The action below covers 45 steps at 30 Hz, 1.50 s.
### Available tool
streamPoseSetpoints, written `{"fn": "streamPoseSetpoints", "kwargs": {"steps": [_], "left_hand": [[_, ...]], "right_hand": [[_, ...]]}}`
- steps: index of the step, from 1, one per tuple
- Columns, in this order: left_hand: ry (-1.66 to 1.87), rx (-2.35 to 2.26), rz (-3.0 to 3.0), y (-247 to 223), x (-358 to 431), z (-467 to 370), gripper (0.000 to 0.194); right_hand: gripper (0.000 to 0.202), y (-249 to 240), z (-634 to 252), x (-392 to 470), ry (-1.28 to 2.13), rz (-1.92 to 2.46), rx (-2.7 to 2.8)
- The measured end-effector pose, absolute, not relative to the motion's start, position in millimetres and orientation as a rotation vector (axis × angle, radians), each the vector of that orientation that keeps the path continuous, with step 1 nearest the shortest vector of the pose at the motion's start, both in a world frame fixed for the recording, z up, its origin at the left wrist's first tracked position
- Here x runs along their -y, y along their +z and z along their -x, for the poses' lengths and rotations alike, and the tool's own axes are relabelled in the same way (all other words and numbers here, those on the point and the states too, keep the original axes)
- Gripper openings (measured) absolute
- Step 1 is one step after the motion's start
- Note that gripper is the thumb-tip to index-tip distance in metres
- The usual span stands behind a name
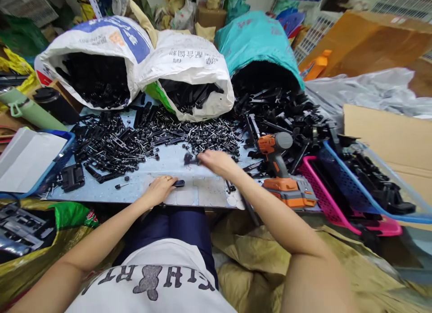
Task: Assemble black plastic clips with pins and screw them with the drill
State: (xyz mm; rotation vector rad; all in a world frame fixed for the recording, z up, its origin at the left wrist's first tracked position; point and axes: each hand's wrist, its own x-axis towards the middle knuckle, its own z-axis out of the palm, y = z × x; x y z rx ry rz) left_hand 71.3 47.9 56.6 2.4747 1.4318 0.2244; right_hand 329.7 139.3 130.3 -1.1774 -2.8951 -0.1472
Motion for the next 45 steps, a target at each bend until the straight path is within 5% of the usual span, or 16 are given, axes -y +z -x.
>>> {"fn": "streamPoseSetpoints", "kwargs": {"steps": [5, 12, 22, 28, 34, 38, 45], "left_hand": [[0.217, -1.35, -2.437, 63, -53, -74, 0.037], [0.23, -1.365, -2.437, 66, -51, -84, 0.073], [0.54, -1.301, -2.397, 57, -43, -73, 0.045], [0.359, -1.223, -2.451, 62, -60, -82, 0.051], [0.302, -2.204, -1.984, 69, -128, -69, 0.03], [0.264, -2.186, -1.962, 63, -139, -49, 0.029], [1.143, -1.622, -1.177, 68, -89, -25, 0.027]], "right_hand": [[0.034, 89, -318, -60, 0.049, 1.006, 3.131], [0.035, 84, -303, -47, 0.0, 1.307, 3.056], [0.033, 114, -287, -41, -0.179, 1.239, 3.006], [0.037, 86, -305, -55, -0.024, 1.167, 2.978], [0.038, 60, -328, -64, 0.107, 1.154, 2.762], [0.034, 70, -309, -98, 0.092, 1.273, 2.581], [0.028, 70, -232, -191, 0.01, 1.661, 2.579]]}}
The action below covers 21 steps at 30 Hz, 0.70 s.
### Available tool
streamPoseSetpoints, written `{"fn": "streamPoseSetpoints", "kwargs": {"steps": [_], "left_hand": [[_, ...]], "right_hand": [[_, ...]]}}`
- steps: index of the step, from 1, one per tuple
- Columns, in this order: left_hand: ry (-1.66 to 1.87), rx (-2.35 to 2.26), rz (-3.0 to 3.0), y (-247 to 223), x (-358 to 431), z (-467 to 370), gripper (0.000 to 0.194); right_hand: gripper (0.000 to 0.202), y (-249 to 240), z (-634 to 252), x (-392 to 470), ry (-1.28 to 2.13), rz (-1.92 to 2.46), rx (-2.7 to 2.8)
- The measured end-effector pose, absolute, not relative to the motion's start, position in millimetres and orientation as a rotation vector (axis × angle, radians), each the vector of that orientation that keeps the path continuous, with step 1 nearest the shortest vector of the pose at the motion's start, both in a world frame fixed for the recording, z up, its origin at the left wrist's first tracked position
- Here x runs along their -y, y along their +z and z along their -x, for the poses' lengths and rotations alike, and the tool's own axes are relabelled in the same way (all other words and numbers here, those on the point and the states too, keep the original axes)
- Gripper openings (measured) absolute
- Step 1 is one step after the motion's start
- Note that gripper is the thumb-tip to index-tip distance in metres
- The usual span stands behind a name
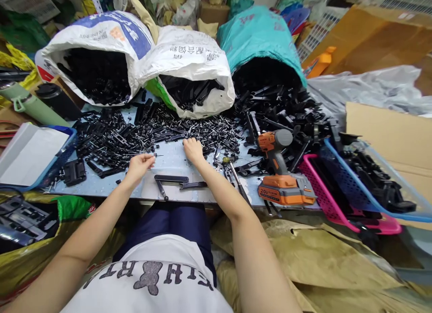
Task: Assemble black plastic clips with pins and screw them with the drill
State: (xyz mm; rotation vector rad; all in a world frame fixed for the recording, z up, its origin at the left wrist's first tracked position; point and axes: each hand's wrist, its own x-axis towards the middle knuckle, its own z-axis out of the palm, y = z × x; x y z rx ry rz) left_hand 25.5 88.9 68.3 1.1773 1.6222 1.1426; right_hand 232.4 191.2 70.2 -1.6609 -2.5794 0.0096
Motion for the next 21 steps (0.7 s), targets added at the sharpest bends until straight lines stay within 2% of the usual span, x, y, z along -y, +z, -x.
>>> {"fn": "streamPoseSetpoints", "kwargs": {"steps": [5, 10, 14, 18, 21], "left_hand": [[1.085, -1.31, -0.679, 68, -50, -18, 0.042], [1.119, -1.328, -0.735, 65, -46, -23, 0.04], [1.015, -1.313, -0.866, 68, -49, -22, 0.037], [0.886, -1.247, -0.942, 72, -48, -15, 0.035], [0.859, -1.255, -0.938, 73, -49, -12, 0.036]], "right_hand": [[0.027, 67, -226, -202, 0.109, 1.606, 2.56], [0.014, 74, -250, -164, 0.493, 1.361, 2.222], [0.018, 78, -272, -120, 0.737, 1.19, 2.035], [0.021, 74, -285, -92, 0.761, 1.143, 2.057], [0.02, 69, -285, -82, 0.643, 1.083, 2.105]]}}
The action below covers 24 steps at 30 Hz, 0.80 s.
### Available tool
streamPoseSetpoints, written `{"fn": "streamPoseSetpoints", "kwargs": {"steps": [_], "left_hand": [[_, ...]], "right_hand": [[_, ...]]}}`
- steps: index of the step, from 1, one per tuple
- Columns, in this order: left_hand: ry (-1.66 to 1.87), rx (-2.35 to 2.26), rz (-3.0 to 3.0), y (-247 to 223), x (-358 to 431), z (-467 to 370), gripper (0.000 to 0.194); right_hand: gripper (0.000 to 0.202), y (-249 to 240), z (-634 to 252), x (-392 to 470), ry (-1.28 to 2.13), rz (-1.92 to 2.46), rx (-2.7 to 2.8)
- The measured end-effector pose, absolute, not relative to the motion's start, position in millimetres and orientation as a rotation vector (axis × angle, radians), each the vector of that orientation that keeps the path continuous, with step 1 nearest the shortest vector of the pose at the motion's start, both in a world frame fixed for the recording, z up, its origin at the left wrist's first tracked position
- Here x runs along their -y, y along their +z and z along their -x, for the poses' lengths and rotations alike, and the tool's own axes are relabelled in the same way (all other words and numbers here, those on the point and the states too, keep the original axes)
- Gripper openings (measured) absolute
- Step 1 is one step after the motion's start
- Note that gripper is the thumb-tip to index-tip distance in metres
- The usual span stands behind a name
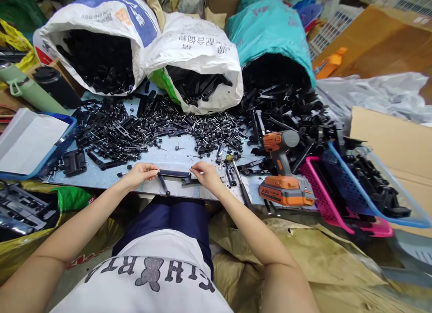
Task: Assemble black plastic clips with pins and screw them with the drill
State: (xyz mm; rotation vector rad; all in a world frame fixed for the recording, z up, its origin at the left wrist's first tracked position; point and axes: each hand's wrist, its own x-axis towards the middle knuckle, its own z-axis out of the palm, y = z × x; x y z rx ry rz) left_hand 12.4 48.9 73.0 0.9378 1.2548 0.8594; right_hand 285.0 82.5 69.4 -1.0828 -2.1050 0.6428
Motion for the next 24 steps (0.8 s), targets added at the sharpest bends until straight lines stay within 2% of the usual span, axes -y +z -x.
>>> {"fn": "streamPoseSetpoints", "kwargs": {"steps": [8, 12, 16, 19, 21, 24], "left_hand": [[0.926, -1.5, -0.995, 65, -57, -18, 0.043], [0.815, -1.546, -1.106, 54, -58, -14, 0.04], [0.816, -1.696, -1.798, 59, -51, -27, 0.042], [0.615, -1.459, -2.398, 62, -46, -58, 0.055], [0.391, -1.323, -2.546, 59, -47, -79, 0.062], [0.244, -1.317, -2.593, 54, -51, -97, 0.052]], "right_hand": [[0.022, 58, -284, -69, 0.409, 0.932, 2.327], [0.027, 42, -295, -66, 0.384, 0.922, 2.34], [0.043, 19, -306, -65, 0.31, 0.93, 2.422], [0.045, 9, -310, -65, 0.27, 0.952, 2.461], [0.043, 9, -312, -67, 0.241, 0.942, 2.504], [0.041, 16, -315, -73, 0.187, 0.88, 2.594]]}}
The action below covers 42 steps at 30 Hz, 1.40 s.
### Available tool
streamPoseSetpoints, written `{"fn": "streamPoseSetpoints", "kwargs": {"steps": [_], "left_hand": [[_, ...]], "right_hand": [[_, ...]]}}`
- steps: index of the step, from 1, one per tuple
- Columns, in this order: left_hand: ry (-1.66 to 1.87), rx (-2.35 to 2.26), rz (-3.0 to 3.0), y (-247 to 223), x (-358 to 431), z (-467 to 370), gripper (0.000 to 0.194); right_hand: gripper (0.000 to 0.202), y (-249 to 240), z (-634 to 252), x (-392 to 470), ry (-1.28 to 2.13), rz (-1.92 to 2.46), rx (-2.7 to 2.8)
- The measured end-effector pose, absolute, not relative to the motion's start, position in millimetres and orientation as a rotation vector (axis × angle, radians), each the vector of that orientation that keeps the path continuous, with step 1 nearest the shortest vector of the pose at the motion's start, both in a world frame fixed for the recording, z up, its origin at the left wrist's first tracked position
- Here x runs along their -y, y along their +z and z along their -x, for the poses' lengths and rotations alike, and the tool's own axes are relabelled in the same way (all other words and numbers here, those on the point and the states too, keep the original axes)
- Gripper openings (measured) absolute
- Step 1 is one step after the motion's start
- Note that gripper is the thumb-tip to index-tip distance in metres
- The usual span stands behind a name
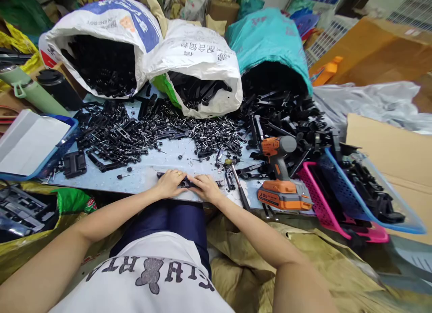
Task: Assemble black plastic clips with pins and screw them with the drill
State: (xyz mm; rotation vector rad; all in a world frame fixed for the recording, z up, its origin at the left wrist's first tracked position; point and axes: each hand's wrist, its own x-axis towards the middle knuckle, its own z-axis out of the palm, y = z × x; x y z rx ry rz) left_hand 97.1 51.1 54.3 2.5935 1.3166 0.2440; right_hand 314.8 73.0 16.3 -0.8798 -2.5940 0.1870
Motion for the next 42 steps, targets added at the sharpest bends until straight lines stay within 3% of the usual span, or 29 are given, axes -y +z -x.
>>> {"fn": "streamPoseSetpoints", "kwargs": {"steps": [6, 9, 16, 18, 21, 24, 28, 31, 36, 42], "left_hand": [[0.275, -1.297, -2.815, 54, -47, -82, 0.053], [0.369, -1.354, -2.847, 57, -44, -69, 0.042], [1.053, -0.852, -2.309, 102, 5, -74, 0.068], [1.216, -0.849, -2.13, 106, 21, -87, 0.076], [1.35, -1.008, -2.125, 91, 22, -101, 0.088], [1.146, -1.194, -2.395, 66, -7, -96, 0.093], [0.565, -1.438, -2.61, 42, -72, -78, 0.078], [0.347, -1.507, -2.663, 39, -125, -74, 0.07], [0.421, -1.649, -2.699, 53, -179, -75, 0.067], [0.666, -2.254, -2.156, 76, -240, -15, 0.04]], "right_hand": [[0.052, 37, -323, -87, -0.11, 0.973, 2.819], [0.062, 48, -326, -85, -0.172, 1.04, 2.72], [0.048, 67, -306, -35, 0.737, 0.473, 2.511], [0.039, 57, -277, -20, 0.786, 0.604, 2.375], [0.04, 40, -228, -24, 0.571, 0.997, 2.028], [0.039, 40, -206, -78, 0.471, 1.026, 1.793], [0.027, 72, -227, -213, 0.292, 1.11, 1.932], [0.028, 103, -244, -315, 0.182, 1.312, 2.041], [0.039, 135, -242, -419, 0.287, 1.944, 1.664], [0.046, 121, -228, -455, 0.284, 2.147, 1.333]]}}
